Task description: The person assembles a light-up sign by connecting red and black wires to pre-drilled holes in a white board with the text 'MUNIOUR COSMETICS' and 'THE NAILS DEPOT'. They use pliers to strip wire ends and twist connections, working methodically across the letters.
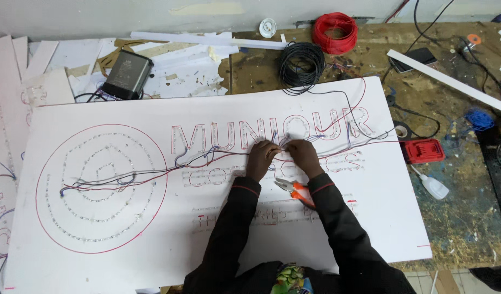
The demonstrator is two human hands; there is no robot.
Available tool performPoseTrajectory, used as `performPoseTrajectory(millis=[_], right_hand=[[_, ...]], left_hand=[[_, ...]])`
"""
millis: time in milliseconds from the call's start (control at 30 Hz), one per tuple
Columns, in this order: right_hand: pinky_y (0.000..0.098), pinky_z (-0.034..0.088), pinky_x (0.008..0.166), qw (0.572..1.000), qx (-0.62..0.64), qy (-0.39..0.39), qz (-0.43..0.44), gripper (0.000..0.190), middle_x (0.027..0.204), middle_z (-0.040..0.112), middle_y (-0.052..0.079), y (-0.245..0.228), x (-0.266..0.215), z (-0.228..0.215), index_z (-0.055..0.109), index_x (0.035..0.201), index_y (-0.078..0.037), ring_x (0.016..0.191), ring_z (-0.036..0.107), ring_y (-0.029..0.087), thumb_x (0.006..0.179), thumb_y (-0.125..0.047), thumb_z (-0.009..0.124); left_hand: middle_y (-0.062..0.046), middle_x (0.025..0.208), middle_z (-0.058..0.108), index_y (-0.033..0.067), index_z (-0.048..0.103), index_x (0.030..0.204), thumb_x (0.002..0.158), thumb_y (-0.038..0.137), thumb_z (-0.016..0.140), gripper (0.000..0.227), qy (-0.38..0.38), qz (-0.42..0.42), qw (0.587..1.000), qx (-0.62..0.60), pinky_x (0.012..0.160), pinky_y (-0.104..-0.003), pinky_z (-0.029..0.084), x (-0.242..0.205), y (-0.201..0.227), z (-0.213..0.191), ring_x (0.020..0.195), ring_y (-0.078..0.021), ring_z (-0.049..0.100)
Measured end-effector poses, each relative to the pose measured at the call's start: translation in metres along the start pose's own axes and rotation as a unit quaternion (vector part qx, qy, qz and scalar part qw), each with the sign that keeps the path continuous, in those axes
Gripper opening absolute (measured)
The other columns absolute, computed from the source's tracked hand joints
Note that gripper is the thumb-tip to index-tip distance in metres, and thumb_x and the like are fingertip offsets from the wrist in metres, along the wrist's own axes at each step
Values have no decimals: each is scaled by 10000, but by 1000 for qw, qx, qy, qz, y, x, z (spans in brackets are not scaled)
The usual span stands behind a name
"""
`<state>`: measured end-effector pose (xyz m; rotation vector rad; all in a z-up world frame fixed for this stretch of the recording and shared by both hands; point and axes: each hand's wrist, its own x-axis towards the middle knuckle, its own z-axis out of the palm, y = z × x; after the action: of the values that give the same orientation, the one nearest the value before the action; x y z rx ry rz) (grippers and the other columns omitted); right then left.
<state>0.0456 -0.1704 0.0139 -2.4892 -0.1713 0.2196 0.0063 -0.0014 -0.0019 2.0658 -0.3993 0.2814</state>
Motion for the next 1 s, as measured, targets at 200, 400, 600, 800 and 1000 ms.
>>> performPoseTrajectory(millis=[200,400,600,800,1000], right_hand=[[763,551,1072,891,-197,-236,-333,256,1217,756,498,4,11,-26,662,1225,299,1148,668,689,1010,182,584],[260,469,604,895,336,-281,79,330,811,631,78,11,10,-39,800,1280,78,654,551,106,1045,-151,759],[520,632,929,993,-19,-118,10,391,1119,879,43,20,24,-9,900,1226,-256,1101,826,365,1005,-567,814],[516,663,884,995,-93,-24,5,214,1048,795,-9,13,16,10,840,1065,-239,982,813,312,1008,-432,768],[468,661,642,986,-86,116,-80,216,863,673,43,5,-16,40,745,902,-111,753,802,344,1064,-253,737]], left_hand=[[-44,1073,776,178,809,1146,1142,284,734,130,8,0,1000,-18,968,-466,552,-3,-14,8,966,-311,740],[-24,1063,784,189,842,1151,1145,271,751,123,21,-11,998,-63,953,-401,569,-5,-16,9,966,-290,749],[-60,1101,755,151,831,1198,1172,247,712,155,10,8,1000,-8,997,-436,546,-4,-18,11,1064,-296,742],[-61,1076,735,150,826,1178,1142,201,704,137,-2,7,997,73,951,-433,533,-7,-24,16,1061,-294,721],[-92,1035,713,100,828,1174,1156,151,690,149,6,-7,996,89,922,-432,541,-9,-27,22,1009,-305,712]])
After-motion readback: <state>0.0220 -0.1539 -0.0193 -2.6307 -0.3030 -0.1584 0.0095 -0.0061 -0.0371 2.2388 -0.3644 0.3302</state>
